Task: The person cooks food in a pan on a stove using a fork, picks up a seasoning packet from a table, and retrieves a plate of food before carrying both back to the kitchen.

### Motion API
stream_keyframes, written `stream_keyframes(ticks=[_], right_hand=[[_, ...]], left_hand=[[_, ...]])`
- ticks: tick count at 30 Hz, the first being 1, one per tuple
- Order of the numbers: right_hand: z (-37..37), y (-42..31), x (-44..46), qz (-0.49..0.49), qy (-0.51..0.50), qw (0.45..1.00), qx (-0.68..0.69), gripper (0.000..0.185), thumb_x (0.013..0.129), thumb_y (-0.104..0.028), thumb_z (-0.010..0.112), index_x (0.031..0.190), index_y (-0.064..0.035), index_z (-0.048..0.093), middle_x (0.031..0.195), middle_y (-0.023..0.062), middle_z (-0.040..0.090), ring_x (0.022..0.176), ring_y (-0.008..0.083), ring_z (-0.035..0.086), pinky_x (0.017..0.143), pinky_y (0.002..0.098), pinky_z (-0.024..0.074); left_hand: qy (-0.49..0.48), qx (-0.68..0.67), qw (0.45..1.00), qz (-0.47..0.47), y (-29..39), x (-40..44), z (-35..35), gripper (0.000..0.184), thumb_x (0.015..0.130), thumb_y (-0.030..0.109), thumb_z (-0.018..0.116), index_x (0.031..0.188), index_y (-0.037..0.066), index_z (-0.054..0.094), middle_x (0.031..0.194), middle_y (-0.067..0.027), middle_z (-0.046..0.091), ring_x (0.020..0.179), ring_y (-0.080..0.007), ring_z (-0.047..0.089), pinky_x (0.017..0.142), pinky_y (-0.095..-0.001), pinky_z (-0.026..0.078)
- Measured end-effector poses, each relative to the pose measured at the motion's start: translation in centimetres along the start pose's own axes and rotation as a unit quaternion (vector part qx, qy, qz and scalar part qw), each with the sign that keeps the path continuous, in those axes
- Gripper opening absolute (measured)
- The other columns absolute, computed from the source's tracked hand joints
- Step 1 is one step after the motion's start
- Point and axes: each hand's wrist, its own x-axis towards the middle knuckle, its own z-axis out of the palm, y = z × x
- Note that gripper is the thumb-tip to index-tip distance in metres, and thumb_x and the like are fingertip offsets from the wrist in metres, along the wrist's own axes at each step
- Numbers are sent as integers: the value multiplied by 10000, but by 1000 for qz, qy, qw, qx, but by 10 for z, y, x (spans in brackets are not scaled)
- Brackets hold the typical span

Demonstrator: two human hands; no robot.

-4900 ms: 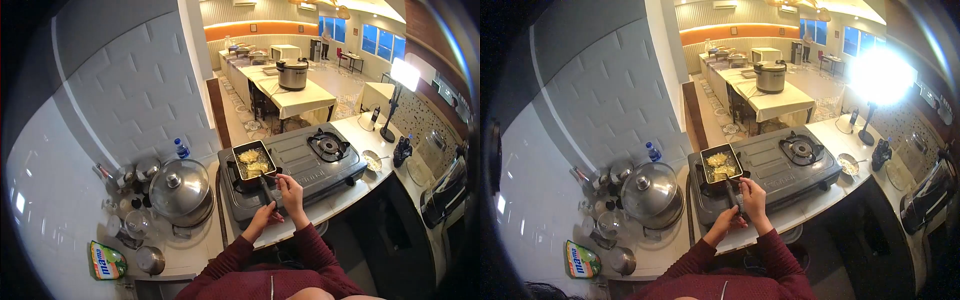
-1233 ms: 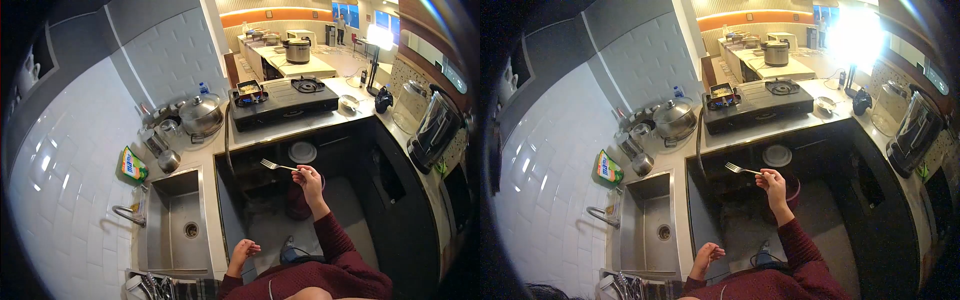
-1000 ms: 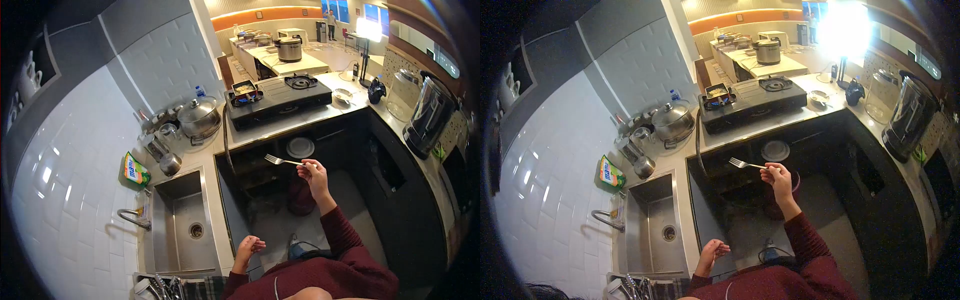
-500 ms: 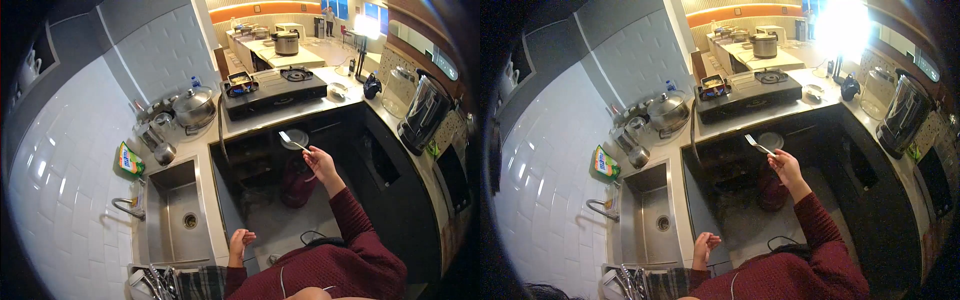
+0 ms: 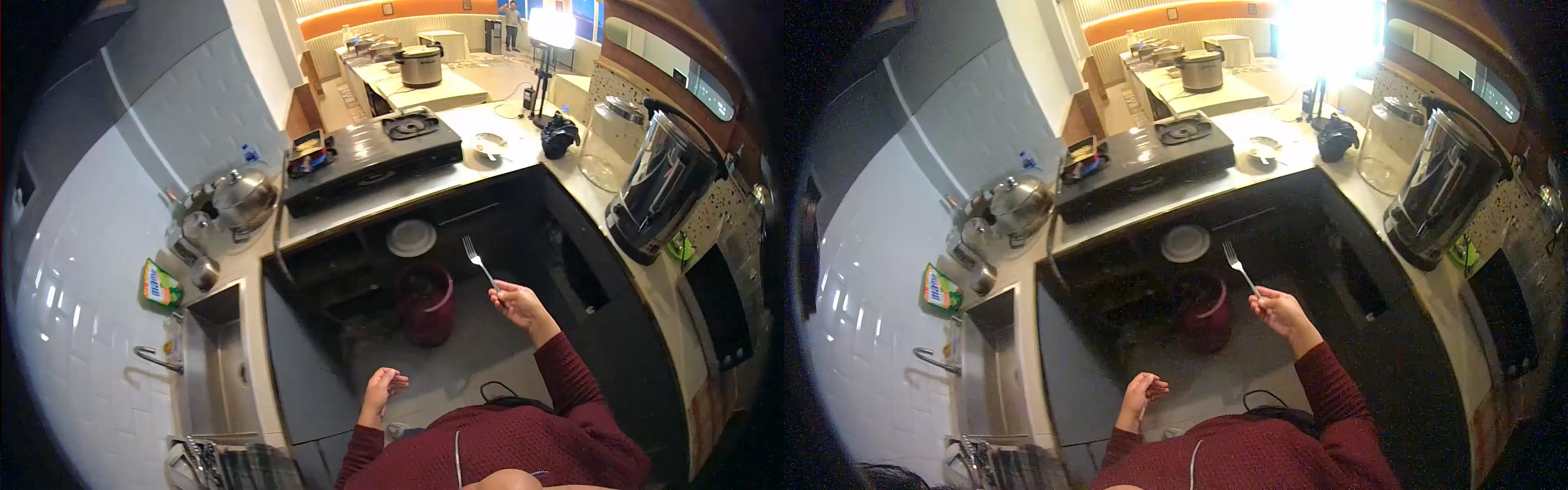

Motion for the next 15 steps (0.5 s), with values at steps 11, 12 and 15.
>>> stream_keyframes(ticks=[11, 12, 15], right_hand=[[-207, -110, -35, -21, 163, 947, -278, 513, 819, 64, 433, 1306, -77, 354, 857, 93, 580, 667, 127, 576, 601, 236, 483], [-221, -115, -25, -58, 182, 923, -335, 514, 818, 64, 425, 1304, -91, 360, 848, 83, 575, 654, 120, 566, 585, 228, 472], [-235, -139, 5, -205, 270, 759, -556, 504, 814, 42, 386, 1292, -119, 376, 767, 92, 528, 636, 207, 533, 620, 312, 441]], left_hand=[[-82, 96, 987, -103, 8, 100, 191, 229, 913, 275, 432, 932, 66, 523, 893, -101, 636, 818, -198, 624, 681, -300, 488], [-88, 102, 985, -113, 11, 115, 198, 237, 914, 283, 423, 929, 69, 523, 902, -93, 636, 817, -188, 622, 685, -290, 476], [-112, 118, 981, -108, 20, 168, 212, 237, 913, 286, 420, 928, 73, 523, 903, -86, 637, 811, -177, 621, 687, -284, 468]])
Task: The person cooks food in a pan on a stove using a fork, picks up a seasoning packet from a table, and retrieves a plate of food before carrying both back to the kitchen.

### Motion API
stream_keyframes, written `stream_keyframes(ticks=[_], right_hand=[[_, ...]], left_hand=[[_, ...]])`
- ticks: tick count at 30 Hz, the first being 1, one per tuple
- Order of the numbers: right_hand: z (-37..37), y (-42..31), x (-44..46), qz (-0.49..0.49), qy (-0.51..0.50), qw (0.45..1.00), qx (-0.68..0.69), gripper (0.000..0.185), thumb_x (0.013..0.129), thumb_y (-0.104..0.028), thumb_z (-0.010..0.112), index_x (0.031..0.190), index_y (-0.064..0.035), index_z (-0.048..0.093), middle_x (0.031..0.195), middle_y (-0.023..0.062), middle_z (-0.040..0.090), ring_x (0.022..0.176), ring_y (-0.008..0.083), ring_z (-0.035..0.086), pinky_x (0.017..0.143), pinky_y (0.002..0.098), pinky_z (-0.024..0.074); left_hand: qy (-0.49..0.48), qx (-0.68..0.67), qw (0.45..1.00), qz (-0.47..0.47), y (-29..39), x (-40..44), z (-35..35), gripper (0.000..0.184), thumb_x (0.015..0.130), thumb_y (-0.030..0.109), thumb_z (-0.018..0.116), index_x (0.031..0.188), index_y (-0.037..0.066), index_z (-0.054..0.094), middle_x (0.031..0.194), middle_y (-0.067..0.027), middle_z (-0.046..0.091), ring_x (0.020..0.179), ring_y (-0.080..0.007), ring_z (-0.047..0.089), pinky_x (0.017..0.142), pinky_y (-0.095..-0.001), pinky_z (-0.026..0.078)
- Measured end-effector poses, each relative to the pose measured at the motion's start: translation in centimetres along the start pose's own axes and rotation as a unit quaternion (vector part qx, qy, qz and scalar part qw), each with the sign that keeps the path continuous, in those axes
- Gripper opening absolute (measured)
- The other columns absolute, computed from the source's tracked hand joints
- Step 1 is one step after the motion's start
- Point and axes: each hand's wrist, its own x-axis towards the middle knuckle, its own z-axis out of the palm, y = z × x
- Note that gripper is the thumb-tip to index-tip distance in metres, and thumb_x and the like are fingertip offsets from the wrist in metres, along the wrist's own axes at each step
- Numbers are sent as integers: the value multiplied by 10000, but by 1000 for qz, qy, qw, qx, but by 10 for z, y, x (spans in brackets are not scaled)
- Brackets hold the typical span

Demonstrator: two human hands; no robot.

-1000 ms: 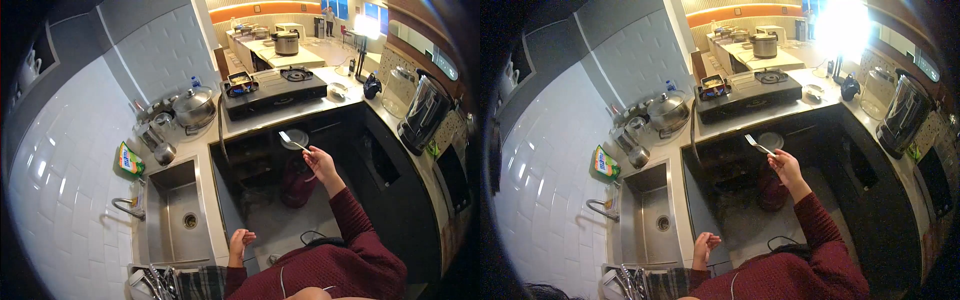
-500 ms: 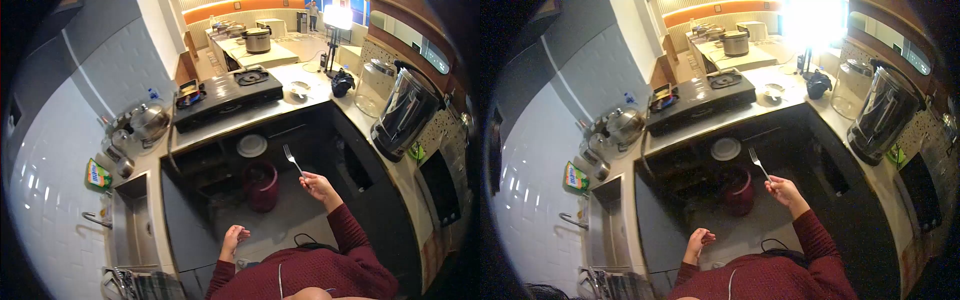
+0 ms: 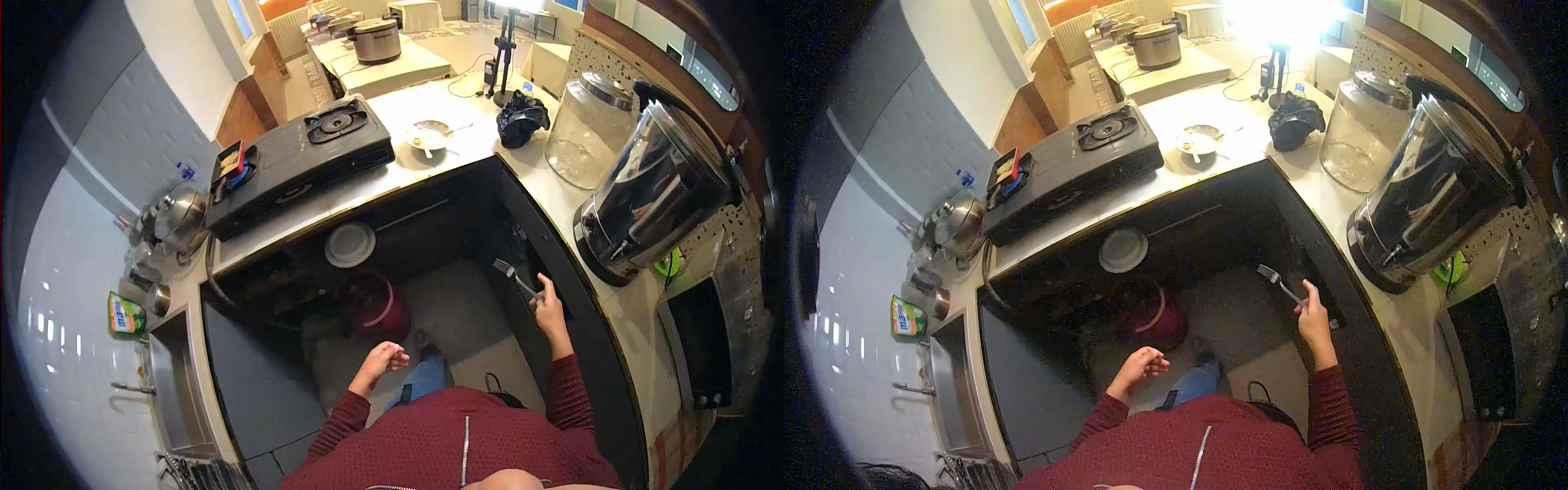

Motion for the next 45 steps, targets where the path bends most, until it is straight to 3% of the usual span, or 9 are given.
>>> stream_keyframes(ticks=[5, 8, 10, 12, 18, 21, 29, 38, 45], right_hand=[[-5, -6, 105, -84, 114, 988, -68, 416, 833, -18, 418, 1248, -38, 400, 767, 154, 521, 693, 285, 543, 670, 367, 435], [-12, -23, 175, -16, 99, 993, -61, 314, 868, -92, 450, 1169, -4, 460, 840, 189, 547, 775, 326, 548, 726, 388, 429], [-10, -24, 228, -18, 120, 992, -42, 279, 906, -158, 416, 1125, -6, 498, 1032, 219, 576, 920, 347, 560, 785, 374, 428], [-2, -17, 286, -77, 162, 983, -32, 278, 923, -207, 420, 1122, -46, 528, 695, 72, 495, 621, 132, 464, 599, 270, 394], [12, -60, 417, -103, 133, 978, 123, 269, 945, -185, 391, 1113, -40, 542, 735, -2, 478, 655, 85, 422, 639, 217, 373], [32, -76, 484, -131, 96, 974, 156, 240, 915, -87, 392, 1077, -44, 563, 704, -13, 459, 657, 76, 421, 616, 210, 367], [116, -56, 661, -147, -197, 956, 163, 348, 833, 42, 381, 1143, -28, 521, 690, -20, 387, 700, 103, 406, 697, 213, 356], [150, -21, 703, -94, -319, 937, 107, 418, 728, 139, 405, 1074, -28, 570, 614, -36, 424, 574, 86, 430, 579, 228, 396], [156, -21, 705, -48, -307, 945, 107, 299, 794, 59, 439, 1043, -21, 584, 775, 84, 609, 777, 164, 588, 707, 281, 462]], left_hand=[[-11, 19, 1000, -12, 50, 102, -8, 240, 905, 311, 436, 936, 92, 532, 896, -63, 642, 783, -151, 623, 678, -263, 453], [-41, 21, 999, -13, 104, 161, -8, 221, 909, 276, 453, 975, 81, 532, 910, -78, 637, 810, -172, 622, 695, -283, 478], [-54, 25, 998, -11, 142, 194, -7, 199, 907, 271, 456, 961, 95, 532, 912, -68, 638, 813, -160, 619, 703, -272, 469], [-77, 35, 996, 8, 182, 231, -11, 187, 907, 266, 455, 953, 103, 532, 909, -62, 639, 816, -156, 617, 706, -269, 465], [-17, 10, 999, 41, 245, 290, -41, 193, 907, 289, 445, 929, 118, 531, 891, -48, 638, 778, -129, 615, 672, -242, 446], [18, -14, 999, 25, 251, 291, -55, 195, 911, 287, 441, 928, 116, 532, 895, -52, 639, 789, -134, 615, 678, -241, 447], [145, -130, 980, 43, 245, 288, -71, 193, 918, 256, 430, 951, 88, 519, 927, -106, 626, 831, -189, 615, 720, -294, 469], [190, -193, 960, 69, 265, 306, -47, 230, 920, 264, 445, 975, 55, 523, 935, -112, 634, 823, -184, 624, 717, -281, 470], [191, -193, 960, 63, 272, 315, -41, 246, 921, 274, 444, 985, 50, 523, 939, -115, 632, 825, -185, 621, 725, -285, 467]])
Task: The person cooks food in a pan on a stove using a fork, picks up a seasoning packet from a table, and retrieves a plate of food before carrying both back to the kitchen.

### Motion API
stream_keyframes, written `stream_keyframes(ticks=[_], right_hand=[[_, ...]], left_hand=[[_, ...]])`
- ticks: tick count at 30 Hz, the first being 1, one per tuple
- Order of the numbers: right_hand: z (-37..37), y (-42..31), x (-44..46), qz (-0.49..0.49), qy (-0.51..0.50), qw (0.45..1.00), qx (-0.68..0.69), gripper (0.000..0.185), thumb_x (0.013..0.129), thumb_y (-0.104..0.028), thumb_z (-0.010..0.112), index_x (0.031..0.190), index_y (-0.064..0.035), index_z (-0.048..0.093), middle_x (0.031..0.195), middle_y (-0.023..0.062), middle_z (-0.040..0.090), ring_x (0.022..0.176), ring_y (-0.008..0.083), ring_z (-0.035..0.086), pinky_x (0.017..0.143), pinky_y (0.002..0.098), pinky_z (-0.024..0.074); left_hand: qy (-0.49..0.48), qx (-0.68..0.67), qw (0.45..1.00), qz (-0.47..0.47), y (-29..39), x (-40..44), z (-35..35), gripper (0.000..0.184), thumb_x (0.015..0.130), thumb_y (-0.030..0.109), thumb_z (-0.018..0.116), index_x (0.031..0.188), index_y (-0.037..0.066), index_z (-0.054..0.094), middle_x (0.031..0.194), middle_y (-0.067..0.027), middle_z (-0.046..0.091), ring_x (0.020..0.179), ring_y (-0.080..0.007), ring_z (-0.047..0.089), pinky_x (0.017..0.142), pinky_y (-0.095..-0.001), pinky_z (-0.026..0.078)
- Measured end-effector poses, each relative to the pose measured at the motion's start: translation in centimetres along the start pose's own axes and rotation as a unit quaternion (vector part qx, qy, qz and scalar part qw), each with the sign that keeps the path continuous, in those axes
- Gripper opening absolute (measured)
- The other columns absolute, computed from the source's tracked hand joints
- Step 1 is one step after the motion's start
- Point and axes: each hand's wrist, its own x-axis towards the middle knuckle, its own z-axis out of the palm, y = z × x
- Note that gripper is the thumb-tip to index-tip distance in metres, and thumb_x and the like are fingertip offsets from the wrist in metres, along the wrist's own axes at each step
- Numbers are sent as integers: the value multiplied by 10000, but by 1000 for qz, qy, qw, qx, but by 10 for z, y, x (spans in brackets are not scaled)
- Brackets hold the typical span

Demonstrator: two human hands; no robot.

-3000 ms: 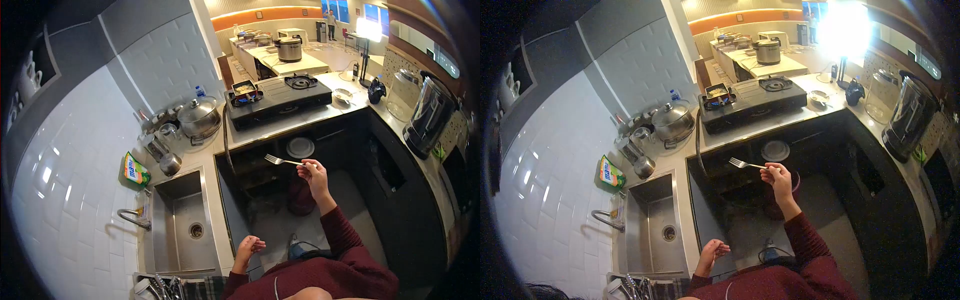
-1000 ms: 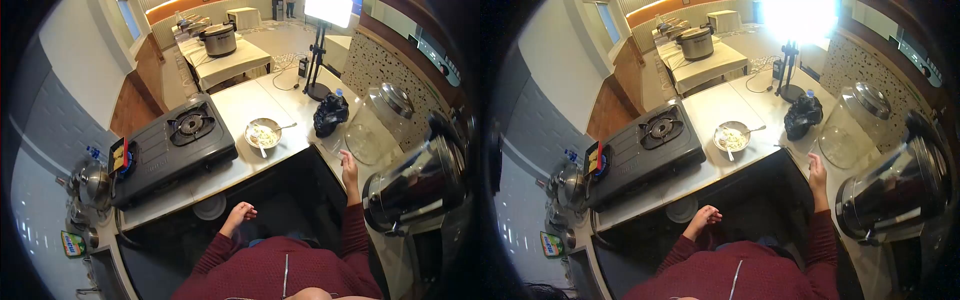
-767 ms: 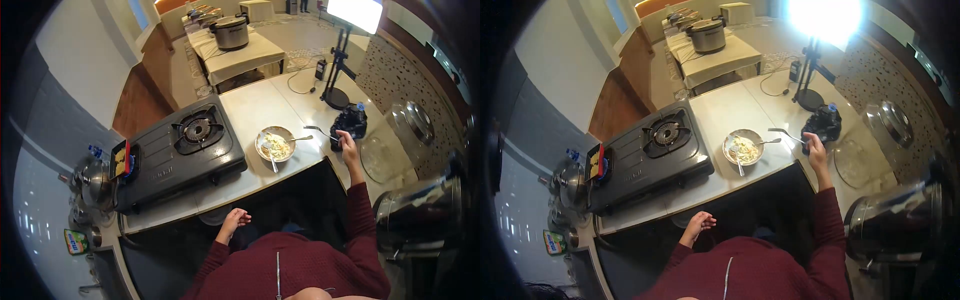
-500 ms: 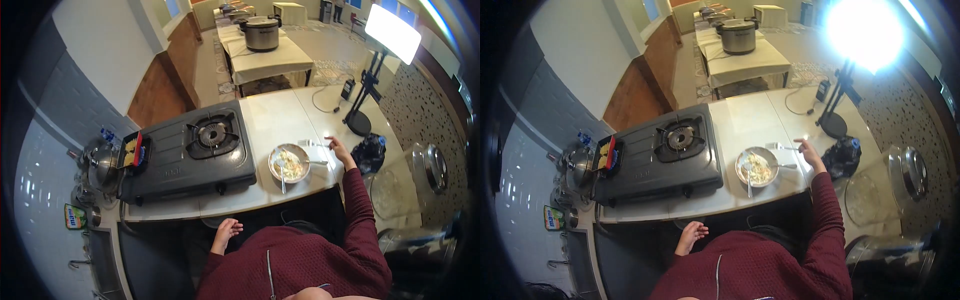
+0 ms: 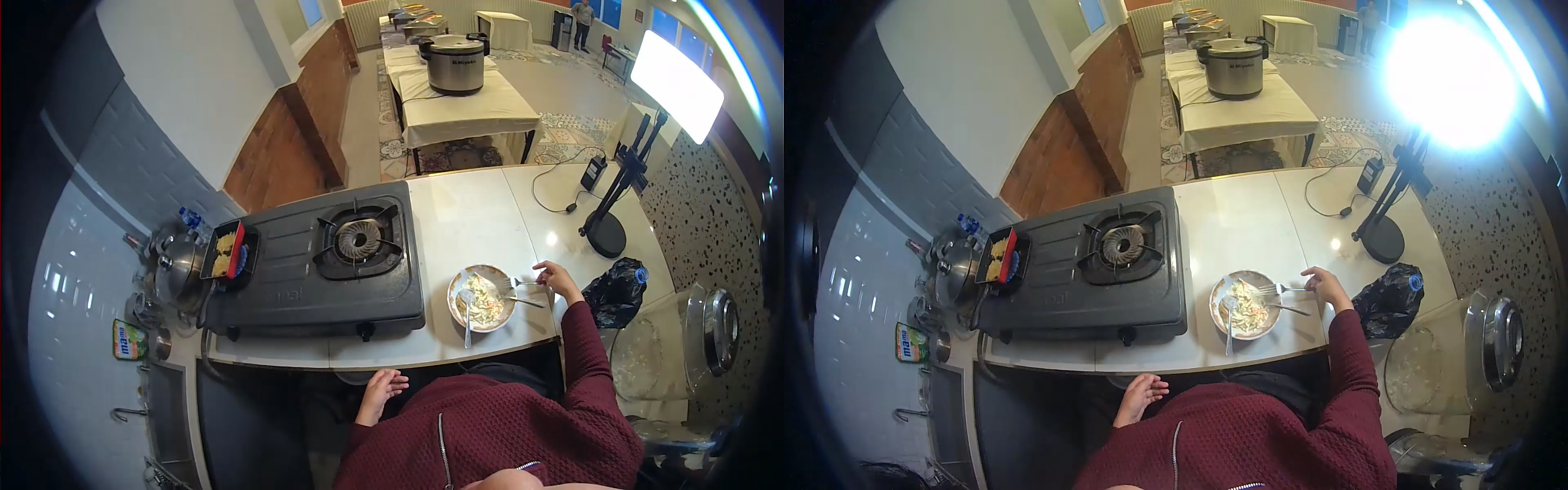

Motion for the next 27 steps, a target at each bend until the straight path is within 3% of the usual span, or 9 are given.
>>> stream_keyframes(ticks=[5, 7, 11, 15, 17, 19, 23, 24, 27], right_hand=[[0, -5, -6, -70, 158, 979, -106, 205, 866, -72, 483, 1036, -6, 575, 914, 130, 643, 828, 196, 597, 762, 297, 455], [-2, -28, -27, -109, 223, 966, -77, 215, 870, -128, 497, 1032, -11, 577, 944, 130, 633, 865, 206, 595, 777, 304, 450], [15, -139, -138, -173, 339, 915, -134, 193, 840, -108, 531, 999, -14, 589, 902, 139, 600, 804, 228, 590, 713, 311, 459], [49, -154, -244, -151, 370, 911, -99, 163, 817, -78, 541, 952, -8, 601, 851, 132, 578, 733, 213, 570, 674, 292, 460], [73, -149, -300, -78, 364, 925, -76, 167, 805, -83, 545, 946, -11, 599, 872, 140, 585, 752, 234, 578, 696, 308, 462], [96, -131, -357, -83, 348, 923, -143, 178, 796, -98, 551, 949, -18, 597, 882, 143, 592, 781, 267, 579, 722, 334, 462], [150, -90, -470, 77, 294, 946, -114, 188, 793, -141, 554, 948, -42, 594, 881, 129, 600, 841, 283, 578, 747, 364, 460], [167, -73, -497, 87, 311, 936, -136, 190, 792, -122, 571, 964, -46, 597, 829, 118, 601, 777, 253, 592, 713, 337, 471], [211, -68, -582, 206, 321, 914, -140, 224, 813, -193, 559, 1004, -81, 592, 884, 116, 612, 842, 282, 592, 746, 368, 472]], left_hand=[[-41, 18, 999, -7, 4, -3, 2, 242, 927, 270, 435, 983, 52, 525, 932, -108, 631, 817, -176, 616, 726, -281, 464], [-63, 36, 997, -12, 7, -9, 4, 231, 931, 261, 427, 977, 58, 526, 927, -100, 630, 815, -168, 614, 721, -275, 464], [-129, 95, 985, -57, -3, -1, -6, 218, 926, 290, 436, 959, 94, 525, 932, -84, 632, 823, -164, 615, 720, -271, 465], [-234, 177, 950, -104, -18, 13, 4, 213, 920, 292, 438, 950, 100, 524, 931, -72, 636, 824, -158, 615, 710, -262, 462], [-286, 231, 922, -124, -24, 19, 20, 199, 918, 277, 435, 957, 106, 528, 937, -66, 635, 823, -150, 614, 707, -249, 454], [-327, 264, 897, -141, -34, 20, 35, 196, 917, 275, 437, 962, 109, 531, 937, -65, 636, 822, -145, 614, 704, -243, 452], [-401, 281, 863, -128, -54, 2, 74, 176, 924, 244, 440, 963, 97, 529, 928, -62, 634, 803, -146, 617, 694, -248, 462], [-419, 291, 850, -130, -63, -8, 84, 176, 923, 239, 443, 961, 91, 528, 923, -67, 632, 798, -149, 617, 693, -251, 466], [-490, 303, 802, -157, -105, -52, 112, 174, 921, 225, 451, 959, 72, 525, 905, -84, 627, 788, -163, 617, 689, -261, 475]])
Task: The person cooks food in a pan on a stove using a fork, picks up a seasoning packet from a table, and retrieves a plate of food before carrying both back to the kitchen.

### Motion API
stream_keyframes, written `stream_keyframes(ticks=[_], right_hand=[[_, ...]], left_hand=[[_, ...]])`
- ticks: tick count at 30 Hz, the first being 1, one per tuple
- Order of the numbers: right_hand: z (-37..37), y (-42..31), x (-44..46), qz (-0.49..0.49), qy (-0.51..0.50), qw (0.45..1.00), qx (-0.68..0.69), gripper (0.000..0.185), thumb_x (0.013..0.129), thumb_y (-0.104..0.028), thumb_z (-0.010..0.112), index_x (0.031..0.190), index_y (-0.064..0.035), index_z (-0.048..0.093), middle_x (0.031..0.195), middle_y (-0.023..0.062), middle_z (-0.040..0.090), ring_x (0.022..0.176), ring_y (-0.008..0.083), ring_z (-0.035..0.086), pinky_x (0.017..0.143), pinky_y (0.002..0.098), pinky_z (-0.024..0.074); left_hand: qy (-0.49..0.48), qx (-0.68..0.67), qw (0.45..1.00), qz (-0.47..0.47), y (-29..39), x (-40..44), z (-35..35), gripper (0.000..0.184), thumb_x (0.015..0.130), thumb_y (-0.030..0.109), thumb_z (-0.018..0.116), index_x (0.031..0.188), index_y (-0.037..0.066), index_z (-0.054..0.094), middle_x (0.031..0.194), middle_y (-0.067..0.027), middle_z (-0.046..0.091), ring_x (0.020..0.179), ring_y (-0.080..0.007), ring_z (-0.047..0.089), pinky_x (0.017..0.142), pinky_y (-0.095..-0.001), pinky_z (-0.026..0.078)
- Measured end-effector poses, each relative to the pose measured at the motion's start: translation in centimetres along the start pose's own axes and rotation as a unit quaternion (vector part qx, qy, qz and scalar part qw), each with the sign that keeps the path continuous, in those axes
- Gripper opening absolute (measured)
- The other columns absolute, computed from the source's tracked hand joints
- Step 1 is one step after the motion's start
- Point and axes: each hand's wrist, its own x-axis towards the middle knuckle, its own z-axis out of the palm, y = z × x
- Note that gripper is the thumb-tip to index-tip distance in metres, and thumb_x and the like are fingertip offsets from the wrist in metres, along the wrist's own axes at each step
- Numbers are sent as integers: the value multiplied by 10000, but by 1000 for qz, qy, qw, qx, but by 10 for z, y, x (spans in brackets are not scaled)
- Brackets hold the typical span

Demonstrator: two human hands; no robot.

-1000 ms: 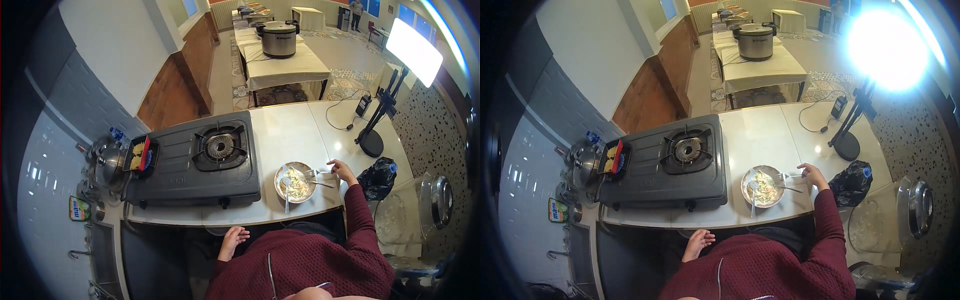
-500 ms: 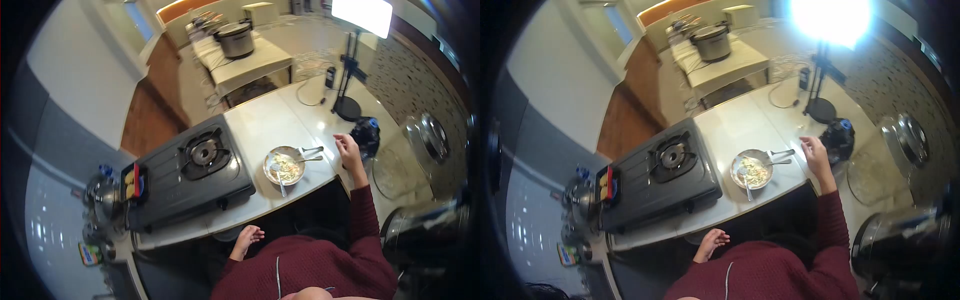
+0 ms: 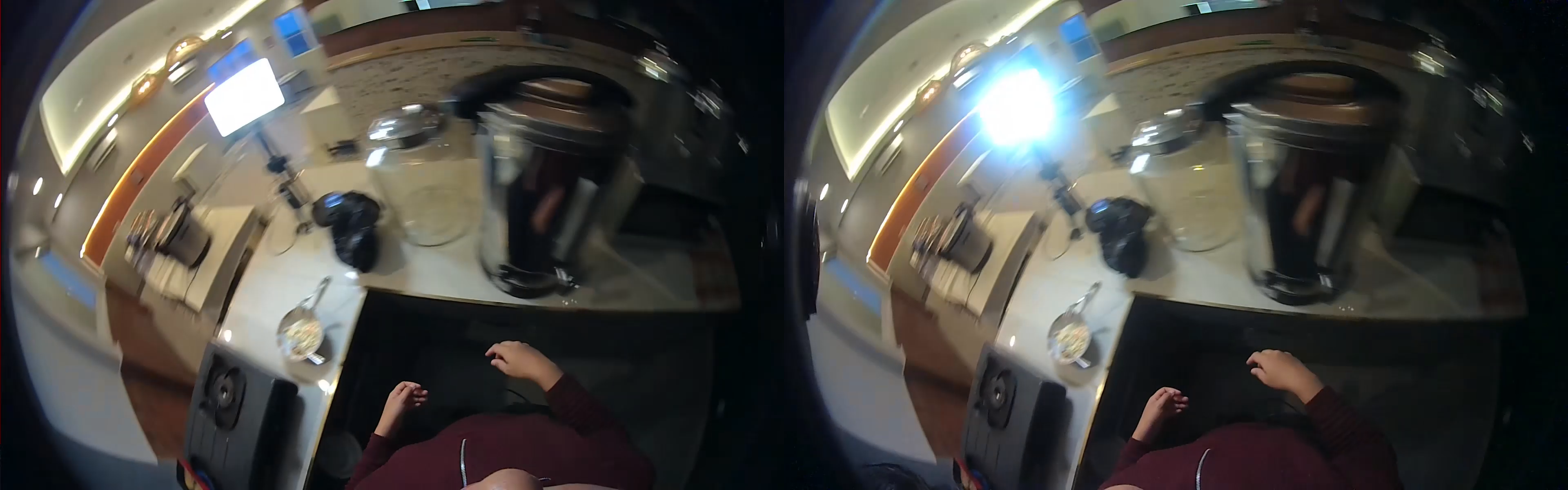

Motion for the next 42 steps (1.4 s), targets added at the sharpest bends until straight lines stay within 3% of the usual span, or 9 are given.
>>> stream_keyframes(ticks=[11, 14, 17, 20, 26, 29, 38, 41, 42], right_hand=[[-62, 161, -418, 245, 249, 936, 38, 232, 842, -200, 537, 1025, -61, 566, 951, 121, 617, 865, 290, 594, 750, 388, 472], [-79, 165, -534, 331, 317, 882, 108, 232, 851, -193, 534, 1035, -57, 564, 916, 129, 620, 814, 270, 604, 704, 363, 475], [-80, 187, -623, 390, 398, 821, 124, 230, 857, -188, 531, 1039, -54, 564, 884, 131, 620, 781, 256, 606, 672, 346, 472], [-78, 203, -685, 446, 471, 749, 136, 226, 858, -187, 522, 1038, -56, 564, 870, 136, 618, 779, 264, 605, 681, 352, 470], [-47, 280, -771, 507, 554, 652, 103, 252, 862, -209, 530, 1051, -48, 565, 855, 119, 621, 751, 225, 607, 689, 317, 479], [-53, 324, -810, 536, 574, 616, 56, 242, 844, -183, 548, 1043, -47, 567, 834, 120, 622, 717, 229, 607, 680, 323, 488], [-203, 436, -928, 632, 585, 506, 44, 201, 811, -135, 554, 999, -65, 570, 821, 129, 611, 740, 277, 592, 681, 372, 480], [-223, 494, -967, 637, 589, 496, 26, 191, 830, -154, 559, 995, -59, 576, 818, 119, 616, 689, 256, 598, 635, 355, 491], [-236, 507, -978, 642, 588, 490, 34, 187, 831, -153, 558, 991, -59, 578, 824, 123, 617, 696, 258, 601, 635, 357, 492]], left_hand=[[-289, 46, 952, -84, -175, 42, 335, 206, 908, 218, 474, 985, 32, 518, 898, -97, 616, 790, -202, 615, 647, -270, 479], [-376, 237, 890, -105, -202, 22, 440, 254, 909, 248, 453, 1023, 30, 515, 904, -102, 624, 768, -193, 618, 617, -258, 465], [-483, 460, 744, -38, -272, 74, 470, 307, 907, 281, 429, 1055, 23, 505, 927, -113, 624, 757, -187, 619, 609, -266, 466], [-426, 486, 744, -172, -294, 77, 539, 332, 896, 297, 434, 1071, 24, 507, 927, -112, 625, 742, -184, 619, 613, -274, 468], [-533, 539, 634, -153, -331, 76, 734, 414, 871, 360, 476, 1120, 31, 512, 962, -81, 619, 856, -165, 593, 677, -305, 467], [-574, 464, 585, -337, -421, 158, 828, 436, 859, 363, 502, 1129, 20, 510, 1000, -75, 609, 896, -163, 576, 732, -306, 455], [-778, 359, 514, -48, -538, 125, 1183, 351, 872, 197, 527, 1142, -22, 481, 1134, -106, 537, 960, -208, 562, 798, -330, 476], [-789, 319, 479, -215, -591, 91, 1284, 362, 878, 172, 524, 1177, -16, 443, 1165, -117, 505, 1004, -229, 543, 862, -336, 461], [-799, 374, 438, -175, -577, 58, 1317, 376, 875, 191, 534, 1184, -2, 441, 1158, -119, 507, 1017, -227, 534, 866, -328, 456]])
